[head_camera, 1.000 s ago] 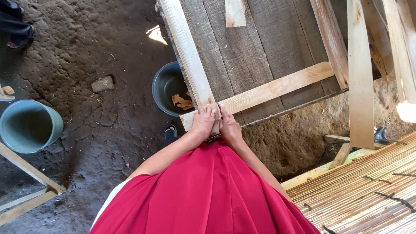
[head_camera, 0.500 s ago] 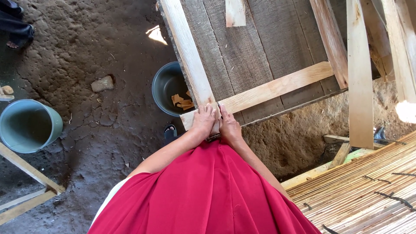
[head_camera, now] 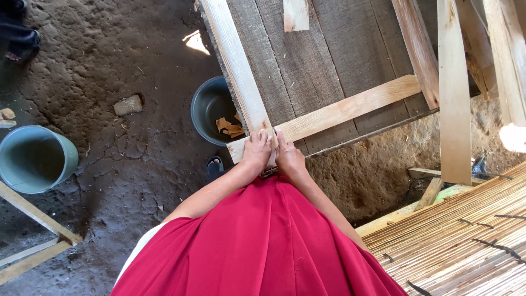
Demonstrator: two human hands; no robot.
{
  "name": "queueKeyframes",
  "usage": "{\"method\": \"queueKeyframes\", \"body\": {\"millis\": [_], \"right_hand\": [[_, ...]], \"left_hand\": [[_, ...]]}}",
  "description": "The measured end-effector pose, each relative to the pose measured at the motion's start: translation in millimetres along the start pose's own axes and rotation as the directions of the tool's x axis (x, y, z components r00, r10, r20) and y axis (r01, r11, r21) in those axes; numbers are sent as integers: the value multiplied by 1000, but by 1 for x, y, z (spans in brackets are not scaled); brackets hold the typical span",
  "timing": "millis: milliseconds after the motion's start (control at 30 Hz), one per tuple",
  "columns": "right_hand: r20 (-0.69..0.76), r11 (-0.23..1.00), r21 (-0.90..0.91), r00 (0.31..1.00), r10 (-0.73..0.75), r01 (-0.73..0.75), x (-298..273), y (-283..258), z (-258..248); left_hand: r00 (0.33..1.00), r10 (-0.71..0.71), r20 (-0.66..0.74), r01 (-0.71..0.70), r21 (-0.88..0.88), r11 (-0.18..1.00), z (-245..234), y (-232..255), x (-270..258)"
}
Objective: The person uses a red utility knife to shave thin strips from a long piece of light-colored wood on a wooden workbench. They repeatedly score and peel off wood shavings, discarding them into a nearby bucket.
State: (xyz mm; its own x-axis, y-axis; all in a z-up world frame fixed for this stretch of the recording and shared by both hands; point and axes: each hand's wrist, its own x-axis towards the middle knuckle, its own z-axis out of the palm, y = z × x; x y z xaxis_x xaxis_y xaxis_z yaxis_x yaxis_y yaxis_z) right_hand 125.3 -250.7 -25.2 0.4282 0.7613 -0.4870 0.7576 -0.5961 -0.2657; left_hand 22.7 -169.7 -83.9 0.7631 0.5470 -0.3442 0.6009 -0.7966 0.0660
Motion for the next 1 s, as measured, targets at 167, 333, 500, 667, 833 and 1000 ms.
{"method": "queueKeyframes", "body": {"millis": [167,333,500,667,833,1000], "right_hand": [[32,1000,-16,999,1,0,-3,-6,-10],[54,1000,-9,999,4,-4,-14,-6,-15],[75,999,-36,997,7,-4,-33,-10,-27],[89,999,-38,996,21,-18,-42,-10,-29],[95,998,-40,995,41,-38,-54,-8,-30],[99,999,-33,994,46,-43,-63,0,-20]], "left_hand": [[1000,-6,27,6,17,1000,-4,1,-2],[999,-32,23,31,26,999,-1,3,-2],[999,-42,20,41,29,999,1,6,-4],[999,-45,26,44,28,999,-18,9,-11],[998,-42,44,42,-5,999,-33,10,-18],[998,-54,44,53,14,998,-29,9,-16]]}}
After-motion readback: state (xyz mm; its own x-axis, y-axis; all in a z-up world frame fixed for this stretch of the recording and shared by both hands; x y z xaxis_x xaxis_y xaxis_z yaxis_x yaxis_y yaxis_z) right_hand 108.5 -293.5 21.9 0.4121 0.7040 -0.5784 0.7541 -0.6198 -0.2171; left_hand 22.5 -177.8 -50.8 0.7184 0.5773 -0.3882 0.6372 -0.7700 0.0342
